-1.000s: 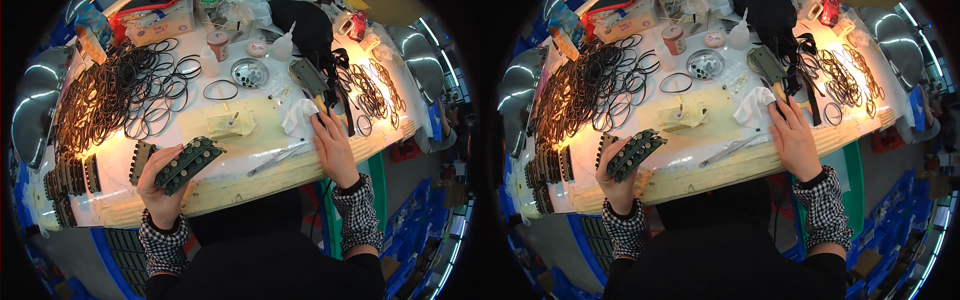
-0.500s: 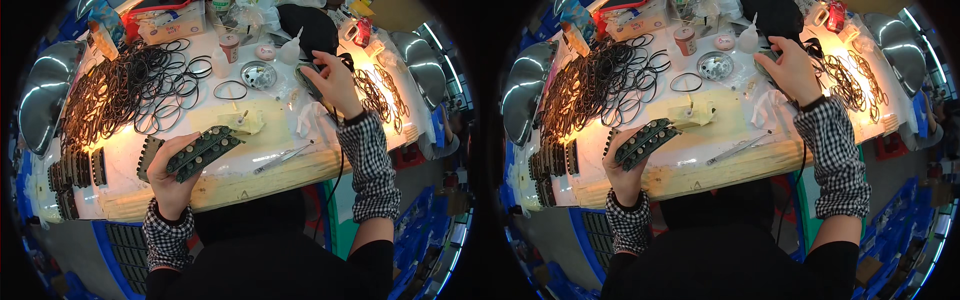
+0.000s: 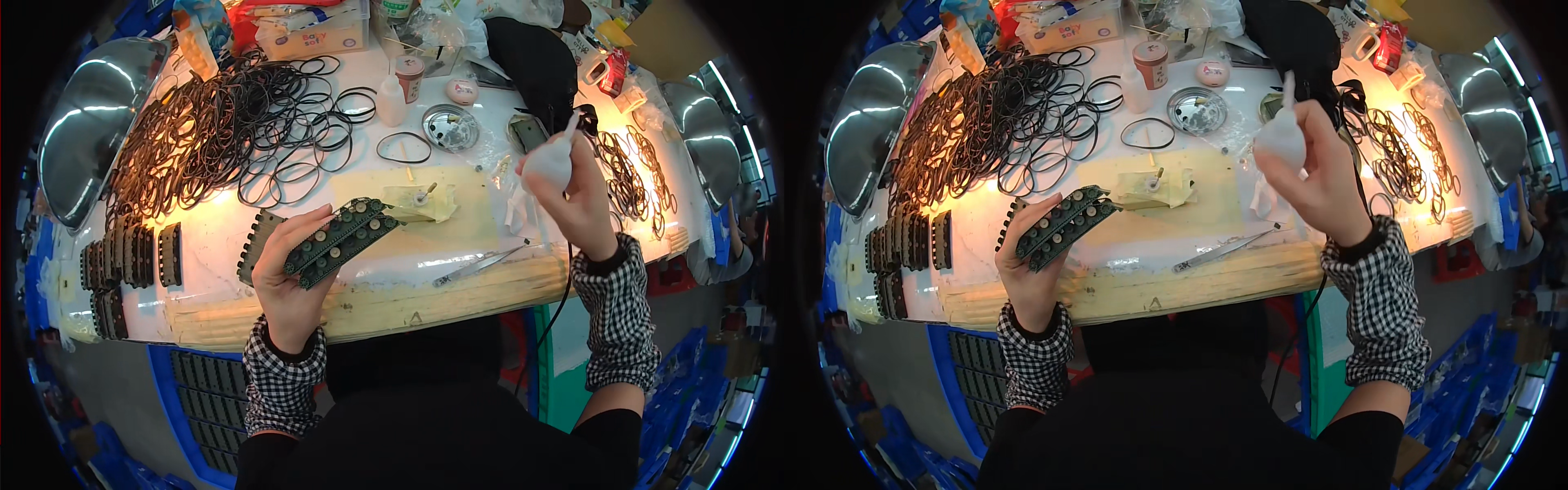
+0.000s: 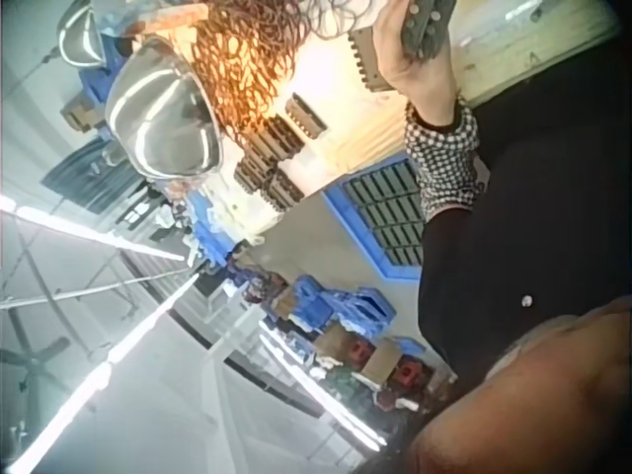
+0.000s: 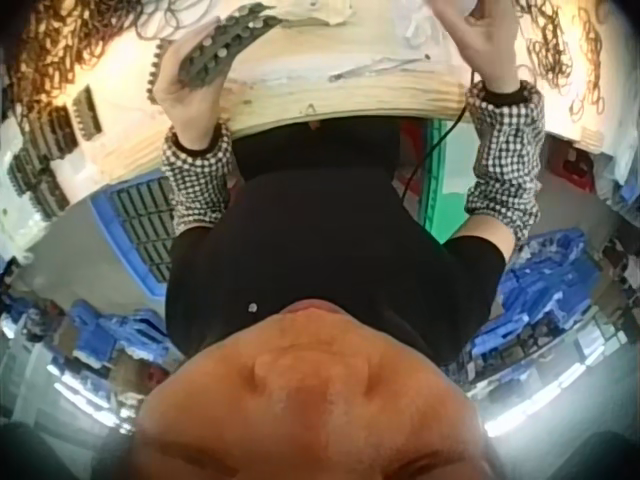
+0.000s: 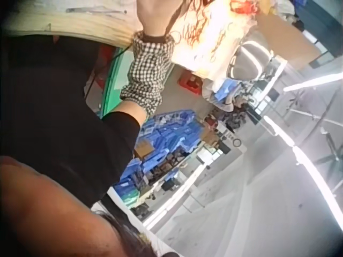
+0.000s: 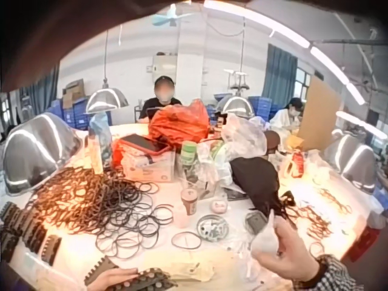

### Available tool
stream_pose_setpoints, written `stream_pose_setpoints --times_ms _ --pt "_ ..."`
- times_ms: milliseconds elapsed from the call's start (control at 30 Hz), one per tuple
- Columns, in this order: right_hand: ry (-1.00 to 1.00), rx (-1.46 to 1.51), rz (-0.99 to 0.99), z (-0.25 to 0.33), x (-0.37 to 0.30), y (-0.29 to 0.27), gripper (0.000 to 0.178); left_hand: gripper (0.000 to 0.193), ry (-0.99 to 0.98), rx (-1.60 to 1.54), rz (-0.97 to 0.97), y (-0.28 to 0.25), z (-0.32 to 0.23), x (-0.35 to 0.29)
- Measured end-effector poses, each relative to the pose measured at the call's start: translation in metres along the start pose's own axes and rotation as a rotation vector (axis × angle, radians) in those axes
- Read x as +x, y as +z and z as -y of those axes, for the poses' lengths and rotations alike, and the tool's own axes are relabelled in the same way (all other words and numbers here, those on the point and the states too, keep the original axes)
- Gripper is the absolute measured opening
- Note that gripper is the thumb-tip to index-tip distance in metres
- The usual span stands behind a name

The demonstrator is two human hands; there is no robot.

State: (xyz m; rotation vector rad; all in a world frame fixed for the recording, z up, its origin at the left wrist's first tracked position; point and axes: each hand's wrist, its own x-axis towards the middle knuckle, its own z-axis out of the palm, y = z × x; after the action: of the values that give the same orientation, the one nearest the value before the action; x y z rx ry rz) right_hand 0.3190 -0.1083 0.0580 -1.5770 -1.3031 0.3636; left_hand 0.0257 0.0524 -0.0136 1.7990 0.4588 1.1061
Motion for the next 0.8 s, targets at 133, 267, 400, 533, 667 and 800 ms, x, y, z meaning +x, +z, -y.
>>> stream_pose_setpoints --times_ms 133,267,400,533,667,800 --pt "-0.251 -0.546 0.139 0.015 -0.027 -0.002 0.037 0.039 0.03 0.025 -0.044 0.0 0.004 0.001" --pt "-0.311 -0.781 0.095 0.02 -0.03 0.0 0.046 0.04 0.057 0.001 -0.067 0.0 0.007 0.001" --pt "-0.394 -0.877 0.124 0.026 -0.015 0.01 0.05 0.039 0.054 -0.013 -0.068 0.0 0.009 0.0" --pt "-0.463 -0.947 0.135 0.029 -0.005 0.015 0.05 0.039 0.039 -0.03 -0.065 0.0 0.009 -0.001" --pt "-0.495 -0.966 0.162 0.031 -0.001 0.015 0.049 0.039 0.029 -0.05 -0.086 0.0 0.013 -0.001" --pt "-0.499 -0.974 0.184 0.033 0.0 0.015 0.048 0.04 -0.291 -0.27 -0.103 -0.002 0.01 -0.004"
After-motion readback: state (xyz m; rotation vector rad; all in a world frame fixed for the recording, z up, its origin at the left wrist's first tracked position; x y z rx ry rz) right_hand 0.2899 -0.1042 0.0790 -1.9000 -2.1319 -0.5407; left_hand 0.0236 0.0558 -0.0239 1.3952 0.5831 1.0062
